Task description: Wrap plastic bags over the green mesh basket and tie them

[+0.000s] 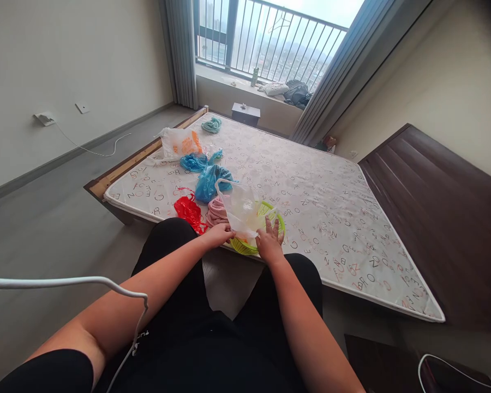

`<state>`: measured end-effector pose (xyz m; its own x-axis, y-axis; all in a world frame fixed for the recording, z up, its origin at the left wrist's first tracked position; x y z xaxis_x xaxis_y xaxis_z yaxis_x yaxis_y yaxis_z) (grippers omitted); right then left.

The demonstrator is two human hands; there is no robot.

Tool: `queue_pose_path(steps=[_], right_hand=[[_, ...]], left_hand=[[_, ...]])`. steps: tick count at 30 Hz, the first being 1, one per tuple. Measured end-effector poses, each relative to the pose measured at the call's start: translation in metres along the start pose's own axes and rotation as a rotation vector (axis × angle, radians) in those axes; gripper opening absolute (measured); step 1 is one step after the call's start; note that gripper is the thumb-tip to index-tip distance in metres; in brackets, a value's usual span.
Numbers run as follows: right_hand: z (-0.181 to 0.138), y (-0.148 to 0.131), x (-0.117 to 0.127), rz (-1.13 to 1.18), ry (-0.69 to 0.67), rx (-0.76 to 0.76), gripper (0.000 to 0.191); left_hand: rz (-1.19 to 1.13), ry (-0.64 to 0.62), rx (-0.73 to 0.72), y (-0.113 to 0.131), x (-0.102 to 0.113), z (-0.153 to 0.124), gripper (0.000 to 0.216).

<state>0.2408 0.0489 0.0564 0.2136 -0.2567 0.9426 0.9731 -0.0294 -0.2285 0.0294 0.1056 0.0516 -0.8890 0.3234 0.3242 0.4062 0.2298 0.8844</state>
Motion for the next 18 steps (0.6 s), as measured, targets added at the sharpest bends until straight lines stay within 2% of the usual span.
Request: queue_pose_path(steps=[5, 9, 13, 18], right_hand=[[0.000, -0.011, 0.031, 0.020, 0.178, 0.141, 0.024], [-0.014, -0.017, 0.060, -0.043, 0.183, 0.206, 0.022], [-0.033, -0.011, 0.071, -0.105, 0.102, 0.202, 0.025], [-0.044, -0.008, 0.061, -0.118, -0.153, 0.205, 0.046]], left_hand=[[-0.016, -0.031, 0.024, 0.000, -0.001, 0.000, 0.016], [-0.067, 0.013, 0.063, 0.005, 0.001, -0.004, 0.019], [-0.282, 0.117, 0.180, 0.008, -0.001, -0.006, 0.020], [-0.457, 0.119, 0.285, 0.007, -0.006, -0.003, 0.012]])
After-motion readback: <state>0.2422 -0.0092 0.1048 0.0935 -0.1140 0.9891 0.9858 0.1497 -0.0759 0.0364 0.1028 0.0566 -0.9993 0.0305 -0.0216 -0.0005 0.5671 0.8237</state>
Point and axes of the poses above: each hand's wrist, its own z-axis towards the middle knuckle, its own x-axis out of the back of the hand, y = z × x, the point moved 2 cm from there along z, towards the middle knuckle, and after that the axes turned 12 degrees about y, right-handed, at the moved point
